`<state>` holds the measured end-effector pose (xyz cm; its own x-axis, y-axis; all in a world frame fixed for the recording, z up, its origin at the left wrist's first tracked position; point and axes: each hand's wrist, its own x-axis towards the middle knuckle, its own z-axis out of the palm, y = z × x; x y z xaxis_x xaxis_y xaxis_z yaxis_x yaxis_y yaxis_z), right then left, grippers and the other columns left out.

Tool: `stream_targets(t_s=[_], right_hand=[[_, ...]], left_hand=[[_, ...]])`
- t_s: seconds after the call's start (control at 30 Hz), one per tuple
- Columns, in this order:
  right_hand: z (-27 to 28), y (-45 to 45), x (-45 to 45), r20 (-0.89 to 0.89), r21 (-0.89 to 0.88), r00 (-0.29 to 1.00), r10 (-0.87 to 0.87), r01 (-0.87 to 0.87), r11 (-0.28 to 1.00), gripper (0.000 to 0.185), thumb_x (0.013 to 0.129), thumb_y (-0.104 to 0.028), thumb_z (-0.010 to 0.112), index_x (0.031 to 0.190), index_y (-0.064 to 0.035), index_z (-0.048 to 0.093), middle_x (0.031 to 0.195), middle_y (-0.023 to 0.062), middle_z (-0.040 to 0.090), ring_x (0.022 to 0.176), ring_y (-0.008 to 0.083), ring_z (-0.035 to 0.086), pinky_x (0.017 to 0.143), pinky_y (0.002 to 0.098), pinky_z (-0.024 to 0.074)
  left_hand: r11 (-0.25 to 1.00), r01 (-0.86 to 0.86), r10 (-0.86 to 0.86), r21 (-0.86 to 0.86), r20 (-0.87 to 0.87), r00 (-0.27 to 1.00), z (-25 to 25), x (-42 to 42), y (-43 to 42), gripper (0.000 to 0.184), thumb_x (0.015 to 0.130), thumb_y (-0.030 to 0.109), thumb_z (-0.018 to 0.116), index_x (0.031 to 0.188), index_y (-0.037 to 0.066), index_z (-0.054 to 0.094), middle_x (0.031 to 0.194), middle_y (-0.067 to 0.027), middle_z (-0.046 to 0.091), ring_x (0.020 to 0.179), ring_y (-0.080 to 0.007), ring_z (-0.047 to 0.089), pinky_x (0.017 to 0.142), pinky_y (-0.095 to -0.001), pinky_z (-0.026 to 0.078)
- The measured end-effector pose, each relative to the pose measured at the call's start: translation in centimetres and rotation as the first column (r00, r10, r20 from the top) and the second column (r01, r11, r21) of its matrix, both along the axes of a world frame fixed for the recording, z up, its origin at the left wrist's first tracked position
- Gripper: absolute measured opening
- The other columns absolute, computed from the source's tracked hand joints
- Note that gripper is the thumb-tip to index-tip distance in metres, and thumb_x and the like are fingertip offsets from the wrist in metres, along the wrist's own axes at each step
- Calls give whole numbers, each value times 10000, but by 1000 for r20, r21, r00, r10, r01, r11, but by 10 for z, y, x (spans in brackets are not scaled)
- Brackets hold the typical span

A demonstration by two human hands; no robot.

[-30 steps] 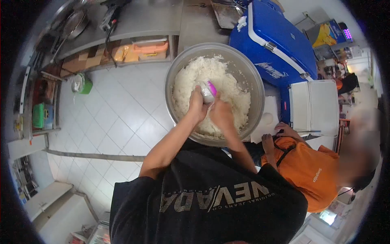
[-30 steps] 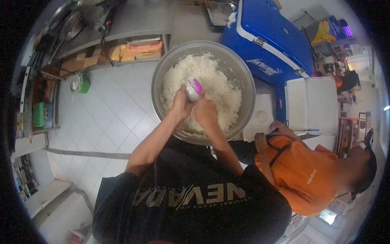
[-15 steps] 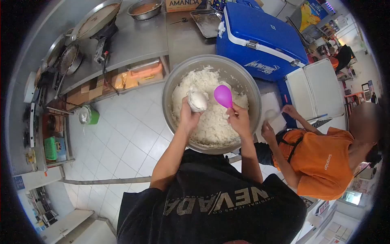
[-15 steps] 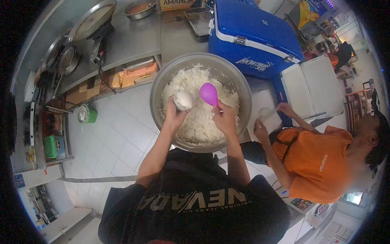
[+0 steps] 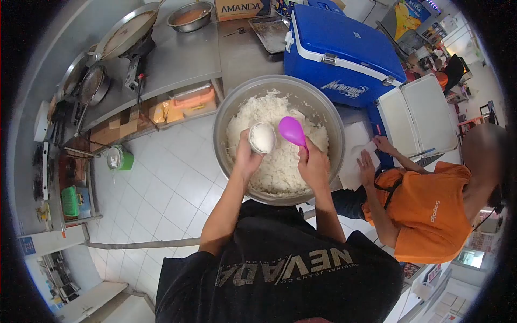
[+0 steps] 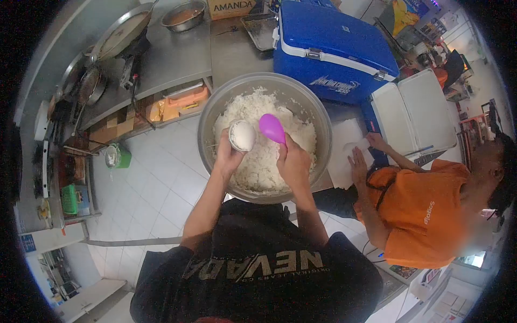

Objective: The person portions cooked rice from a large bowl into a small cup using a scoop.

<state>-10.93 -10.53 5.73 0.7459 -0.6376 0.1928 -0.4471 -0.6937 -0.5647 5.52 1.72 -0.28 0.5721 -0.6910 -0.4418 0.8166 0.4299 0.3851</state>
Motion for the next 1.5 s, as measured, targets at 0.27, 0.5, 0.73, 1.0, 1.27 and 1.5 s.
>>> stream_targets(t_s=[0.27,0.5,0.73,1.0,1.27,1.5], right_hand=[[38,-1,-9,-343,-319,879,331,-440,839,449,809,-53,582,1235,-162,670,888,57,679,732,270,680,642,414,537],[42,-39,-22,-449,-326,827,336,-503,800,424,827,-52,558,1225,-139,674,959,111,694,822,307,687,714,433,548],[-31,-53,-38,-111,210,989,98,-73,975,466,936,-33,487,1392,-107,553,1066,224,684,841,349,678,773,392,531],[-58,23,23,139,457,975,171,-216,863,282,983,-113,481,1227,-31,597,1060,283,651,1030,424,642,883,443,488],[-6,-31,-1,-69,343,892,446,-398,851,290,984,-155,501,1234,-55,610,964,249,676,958,405,662,842,470,511],[36,26,-6,-493,41,824,281,-300,953,358,1000,-224,471,1318,-121,599,893,238,688,804,426,670,754,522,522]], left_hand=[[976,-48,20,214,134,991,17,-4,-4,361,1025,292,392,1200,49,594,1105,-81,662,1024,-230,654,894,-406,541],[990,-50,40,136,73,997,9,-2,0,382,1012,307,408,1223,48,594,1159,-93,664,1056,-237,655,913,-405,531],[998,-49,49,28,-15,999,14,-3,1,425,1033,385,437,1254,46,567,1208,-96,659,1083,-232,655,954,-389,520],[982,18,-67,189,259,964,-21,-18,-20,387,1050,377,422,1185,58,592,1097,-93,661,1010,-214,659,917,-384,527],[975,111,-125,190,61,990,5,-17,-7,353,1036,370,444,1148,76,605,1074,-71,665,951,-187,643,862,-373,519],[976,62,-100,210,177,979,18,-10,-4,363,1033,388,472,1166,74,596,1023,-59,651,951,-190,634,882,-378,517]])
